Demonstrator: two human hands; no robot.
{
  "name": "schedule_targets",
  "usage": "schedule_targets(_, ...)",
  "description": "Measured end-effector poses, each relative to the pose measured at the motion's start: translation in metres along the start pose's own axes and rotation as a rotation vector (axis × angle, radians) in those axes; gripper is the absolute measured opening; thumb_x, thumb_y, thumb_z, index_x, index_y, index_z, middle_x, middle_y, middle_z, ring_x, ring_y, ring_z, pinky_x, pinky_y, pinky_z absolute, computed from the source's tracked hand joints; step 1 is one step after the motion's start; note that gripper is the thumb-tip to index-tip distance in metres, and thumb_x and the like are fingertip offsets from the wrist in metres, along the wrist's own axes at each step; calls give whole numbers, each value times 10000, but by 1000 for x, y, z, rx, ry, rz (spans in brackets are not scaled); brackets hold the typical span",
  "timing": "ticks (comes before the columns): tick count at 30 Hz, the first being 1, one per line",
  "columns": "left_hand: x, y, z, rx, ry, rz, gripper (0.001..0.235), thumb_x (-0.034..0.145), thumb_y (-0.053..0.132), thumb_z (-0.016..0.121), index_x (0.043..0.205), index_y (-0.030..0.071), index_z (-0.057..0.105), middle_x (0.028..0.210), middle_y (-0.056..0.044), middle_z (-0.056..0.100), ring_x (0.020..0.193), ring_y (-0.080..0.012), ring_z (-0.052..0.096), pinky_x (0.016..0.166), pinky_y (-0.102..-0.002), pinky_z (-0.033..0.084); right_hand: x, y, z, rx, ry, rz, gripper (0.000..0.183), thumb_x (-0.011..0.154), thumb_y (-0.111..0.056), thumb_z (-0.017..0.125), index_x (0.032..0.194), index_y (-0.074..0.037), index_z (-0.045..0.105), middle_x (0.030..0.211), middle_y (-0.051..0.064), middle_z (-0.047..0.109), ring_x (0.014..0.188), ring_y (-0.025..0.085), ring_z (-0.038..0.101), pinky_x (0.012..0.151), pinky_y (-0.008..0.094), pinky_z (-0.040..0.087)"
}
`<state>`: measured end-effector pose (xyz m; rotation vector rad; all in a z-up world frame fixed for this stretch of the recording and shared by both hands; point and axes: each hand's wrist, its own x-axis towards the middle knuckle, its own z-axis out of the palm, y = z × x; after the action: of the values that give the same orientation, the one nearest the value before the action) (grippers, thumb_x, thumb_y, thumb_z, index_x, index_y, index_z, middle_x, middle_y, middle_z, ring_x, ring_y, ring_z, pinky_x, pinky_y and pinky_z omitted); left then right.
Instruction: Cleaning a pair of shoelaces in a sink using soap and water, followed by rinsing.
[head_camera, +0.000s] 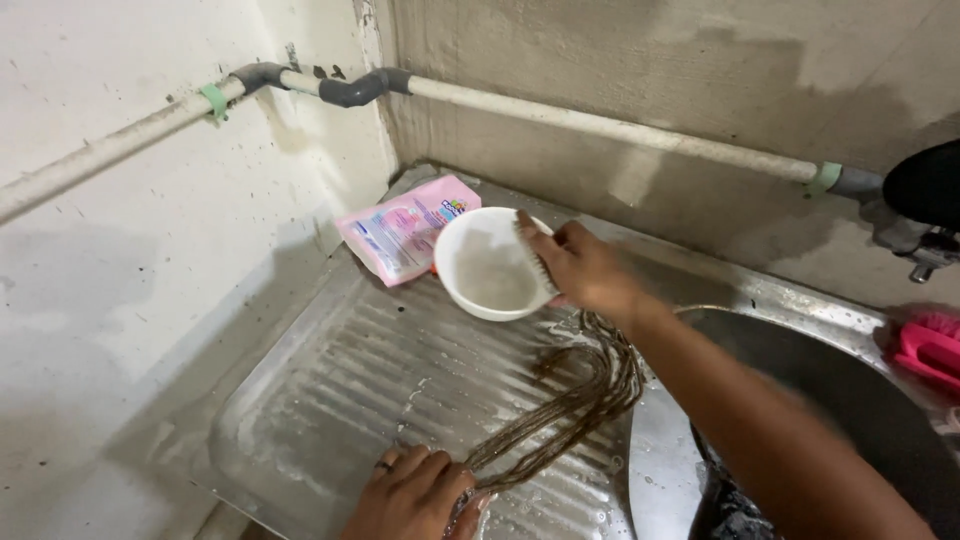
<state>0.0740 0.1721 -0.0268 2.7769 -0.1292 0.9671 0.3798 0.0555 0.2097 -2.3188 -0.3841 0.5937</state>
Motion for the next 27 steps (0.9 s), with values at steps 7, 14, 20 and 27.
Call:
schedule_targets(7, -17, -4, 5, -45, -280, -121, 206, 1076, 504, 803, 1167, 321, 782, 1098, 53, 795, 1183, -295, 769, 1011, -552, 551, -27, 72, 19, -163, 366, -677, 685, 1261, -688, 500, 1427, -59, 716, 1366, 169, 767, 1508, 352, 625, 1105, 564, 571)
schedule_targets(14, 12, 2, -11, 75, 55, 126, 421, 1178, 554, 809, 882, 302, 649, 819, 57, 631, 802, -224, 676, 769, -466, 504, -87, 186, 49, -267, 33, -1220, 668, 1157, -666, 823, 1526, -110, 845, 1174, 108, 778, 1024, 304, 748, 869, 513, 646)
schedule_targets(20, -21, -5, 17, -38, -156, 32, 435, 1175, 588, 906, 884, 339, 699, 878, 115, 661, 867, -170, 753, 770, -478, 566, 51, 235, 1, -309, 220, -1112, 450, 1096, -388, 966, 1520, -242, 927, 1182, 11, 905, 988, 185, 692, 805, 353, 583)
schedule_targets(27, -33, -14, 32, -100, -252, -31, 343, 1209, 518, 864, 1009, 280, 718, 1017, 39, 701, 1056, -277, 795, 926, -475, 569, 16, 212, 5, -518, 598, -982, 407, 1216, -473, 840, 1612, -401, 906, 826, -37, 778, 806, 187, 614, 746, 428, 501)
